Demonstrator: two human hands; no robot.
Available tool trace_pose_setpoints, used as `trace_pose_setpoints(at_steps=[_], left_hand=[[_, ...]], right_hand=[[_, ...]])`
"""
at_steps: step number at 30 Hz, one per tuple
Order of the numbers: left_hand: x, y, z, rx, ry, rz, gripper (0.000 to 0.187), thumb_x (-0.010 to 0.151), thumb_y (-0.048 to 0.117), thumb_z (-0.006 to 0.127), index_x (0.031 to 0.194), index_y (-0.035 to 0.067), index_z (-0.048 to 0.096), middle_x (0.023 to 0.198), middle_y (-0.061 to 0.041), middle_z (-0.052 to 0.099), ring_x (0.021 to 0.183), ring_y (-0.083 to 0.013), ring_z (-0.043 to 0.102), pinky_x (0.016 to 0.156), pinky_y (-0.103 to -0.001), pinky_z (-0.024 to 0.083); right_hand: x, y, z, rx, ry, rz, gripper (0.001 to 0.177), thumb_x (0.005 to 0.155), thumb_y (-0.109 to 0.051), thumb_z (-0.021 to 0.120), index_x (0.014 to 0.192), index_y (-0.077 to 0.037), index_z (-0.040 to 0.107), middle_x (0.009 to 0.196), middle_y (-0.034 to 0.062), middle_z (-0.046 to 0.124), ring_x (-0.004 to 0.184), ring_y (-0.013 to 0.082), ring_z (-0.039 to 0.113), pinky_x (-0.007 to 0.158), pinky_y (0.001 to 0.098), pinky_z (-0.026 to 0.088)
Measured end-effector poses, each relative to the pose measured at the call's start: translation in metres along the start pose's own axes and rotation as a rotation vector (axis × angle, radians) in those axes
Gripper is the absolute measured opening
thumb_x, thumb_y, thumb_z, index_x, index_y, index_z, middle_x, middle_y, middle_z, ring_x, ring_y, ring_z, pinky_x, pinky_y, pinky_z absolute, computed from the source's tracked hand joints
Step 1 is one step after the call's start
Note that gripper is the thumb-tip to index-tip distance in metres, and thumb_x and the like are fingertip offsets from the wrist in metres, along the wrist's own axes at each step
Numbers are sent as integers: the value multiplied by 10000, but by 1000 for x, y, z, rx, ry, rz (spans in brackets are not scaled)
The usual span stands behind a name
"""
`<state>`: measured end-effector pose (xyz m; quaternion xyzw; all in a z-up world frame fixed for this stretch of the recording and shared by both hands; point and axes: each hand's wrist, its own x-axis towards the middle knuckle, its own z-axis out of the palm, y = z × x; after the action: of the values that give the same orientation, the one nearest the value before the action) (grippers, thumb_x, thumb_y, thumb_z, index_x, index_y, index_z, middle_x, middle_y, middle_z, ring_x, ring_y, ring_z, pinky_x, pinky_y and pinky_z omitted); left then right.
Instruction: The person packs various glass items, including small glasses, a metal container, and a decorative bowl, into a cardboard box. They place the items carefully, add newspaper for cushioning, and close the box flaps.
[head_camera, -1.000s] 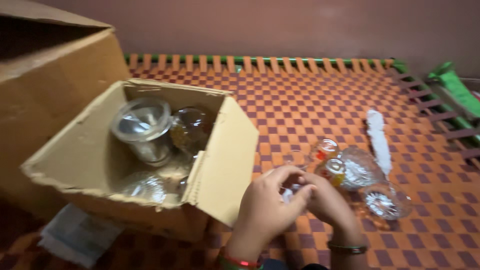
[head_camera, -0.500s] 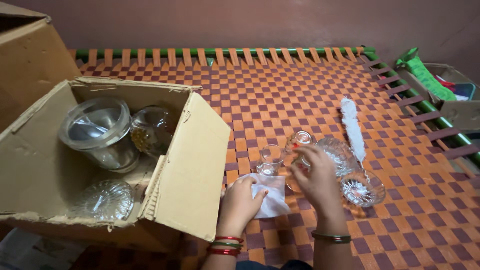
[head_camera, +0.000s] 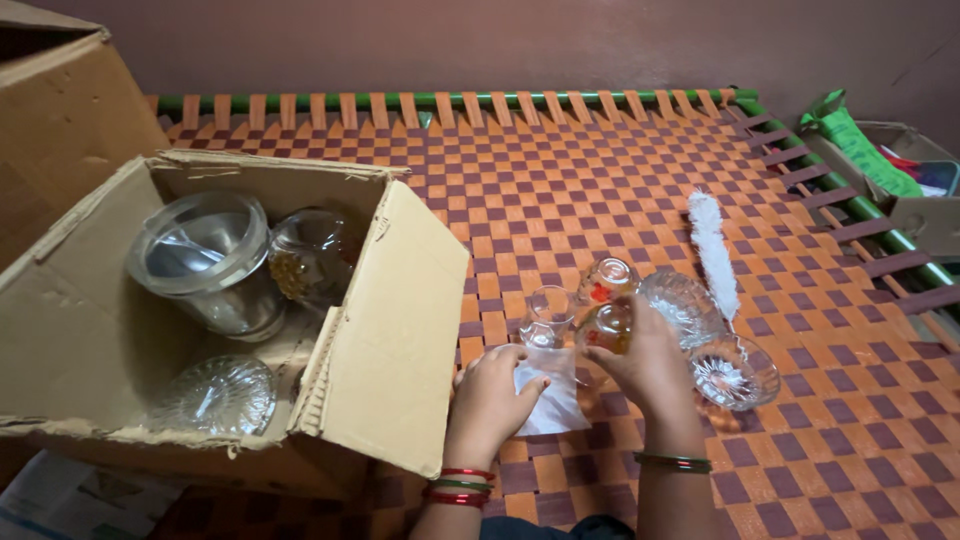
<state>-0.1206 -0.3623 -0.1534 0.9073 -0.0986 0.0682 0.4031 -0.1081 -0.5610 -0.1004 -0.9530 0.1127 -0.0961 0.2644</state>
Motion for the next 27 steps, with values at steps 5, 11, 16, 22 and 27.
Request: trace_pose_setpoints(at_steps=[5, 11, 16, 22, 27], left_hand=[[0, 4, -1, 27, -64, -20, 427, 794, 379, 794, 1104, 97, 706, 1102, -119, 734, 1095, -325, 669, 937, -481, 497], [1, -2, 10, 28, -22, 14, 440, 771, 377, 808, 1113, 117, 712, 1104, -113, 731, 1118, -338, 643, 954, -497, 465], [2, -6, 17, 31, -22, 24, 444, 774, 383, 804, 1125, 127, 713, 1111, -105, 733, 1116, -332, 646, 968, -496, 457], [2, -3, 18, 41, -36, 13, 438, 773, 384, 807, 1119, 130, 720, 1091, -101, 745, 1089, -322, 666, 952, -500, 461], [2, -3, 19, 43, -30, 39, 435, 774, 379, 807, 1114, 124, 717, 1073, -108, 750, 1069, -327, 670, 966, -500, 452]], right_hand=[[4, 2, -5, 123, -100, -3, 747, 721, -412, 874, 1348, -145, 566, 1335, 139, 623, 1245, 289, 610, 1033, 416, 509], [13, 50, -16, 40, 293, 6, 524, 800, -426, 834, 1244, -171, 720, 1414, 150, 581, 1337, 368, 501, 1079, 507, 434], [22, 83, -16, -75, 317, 215, 586, 680, -440, 950, 1180, -196, 768, 1479, 217, 440, 1362, 438, 377, 998, 556, 441], [26, 94, -9, 97, 121, 392, 504, 724, -420, 902, 1127, -140, 789, 813, 161, 776, 790, 277, 765, 747, 428, 583], [31, 97, -5, 108, 123, 483, 448, 730, -382, 923, 1063, -108, 803, 718, 152, 736, 675, 257, 712, 658, 443, 559]])
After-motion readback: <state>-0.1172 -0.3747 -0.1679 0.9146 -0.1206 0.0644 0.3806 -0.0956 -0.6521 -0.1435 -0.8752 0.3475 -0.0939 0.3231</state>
